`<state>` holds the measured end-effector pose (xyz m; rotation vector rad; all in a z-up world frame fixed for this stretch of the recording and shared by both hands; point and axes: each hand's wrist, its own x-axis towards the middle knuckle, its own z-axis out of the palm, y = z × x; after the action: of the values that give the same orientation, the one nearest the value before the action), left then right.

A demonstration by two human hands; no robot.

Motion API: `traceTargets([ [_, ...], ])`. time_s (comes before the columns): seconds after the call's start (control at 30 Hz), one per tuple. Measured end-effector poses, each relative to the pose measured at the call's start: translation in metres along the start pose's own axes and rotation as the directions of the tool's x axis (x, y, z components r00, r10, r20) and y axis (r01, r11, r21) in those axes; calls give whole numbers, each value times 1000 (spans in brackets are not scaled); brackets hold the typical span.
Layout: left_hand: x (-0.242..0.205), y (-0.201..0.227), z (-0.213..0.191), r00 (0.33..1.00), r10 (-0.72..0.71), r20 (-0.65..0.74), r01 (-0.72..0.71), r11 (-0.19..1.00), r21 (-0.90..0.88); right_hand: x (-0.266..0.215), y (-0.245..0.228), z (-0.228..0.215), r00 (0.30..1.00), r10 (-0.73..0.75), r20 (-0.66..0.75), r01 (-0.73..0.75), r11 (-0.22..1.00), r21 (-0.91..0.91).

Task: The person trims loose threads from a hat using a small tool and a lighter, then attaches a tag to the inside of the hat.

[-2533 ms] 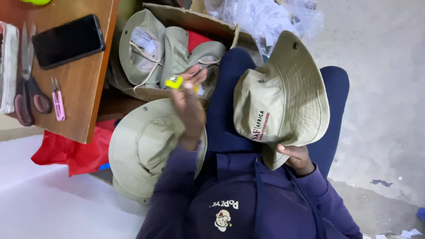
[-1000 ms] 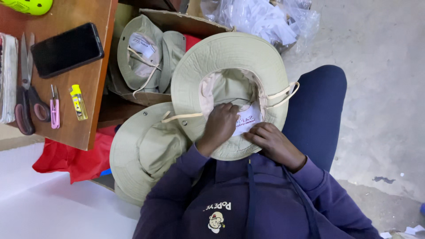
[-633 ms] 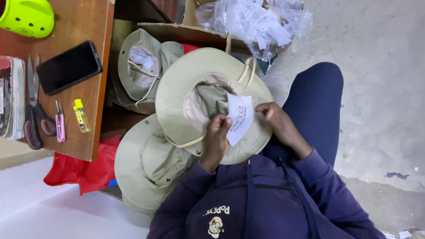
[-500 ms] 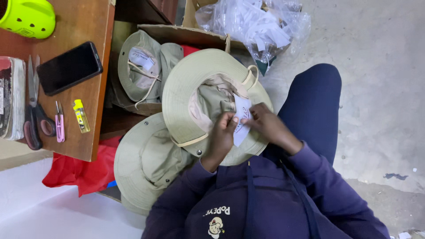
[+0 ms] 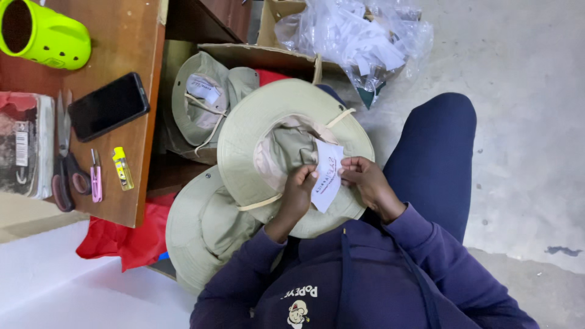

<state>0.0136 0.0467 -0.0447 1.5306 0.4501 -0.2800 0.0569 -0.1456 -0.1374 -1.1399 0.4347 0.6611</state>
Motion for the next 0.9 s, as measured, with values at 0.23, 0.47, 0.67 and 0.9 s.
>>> traceTargets([
  [0.23, -11, 41, -19, 998, -34, 45, 12, 912, 409, 2, 6, 7, 998, -38, 55, 38, 999, 3],
  [0.47, 11, 67, -39, 982, -53, 181, 22, 985, 170, -15, -1, 15, 919, -342, 196, 354, 935, -33],
  [0.67, 25, 43, -16, 983, -43, 181, 32, 998, 61, -17, -13, 13, 965, -227, 132, 246, 957, -155],
  [0.9, 16, 53, -14, 992, -27, 124, -34, 885, 464, -20, -32, 32, 996, -84, -28, 62, 884, -463],
])
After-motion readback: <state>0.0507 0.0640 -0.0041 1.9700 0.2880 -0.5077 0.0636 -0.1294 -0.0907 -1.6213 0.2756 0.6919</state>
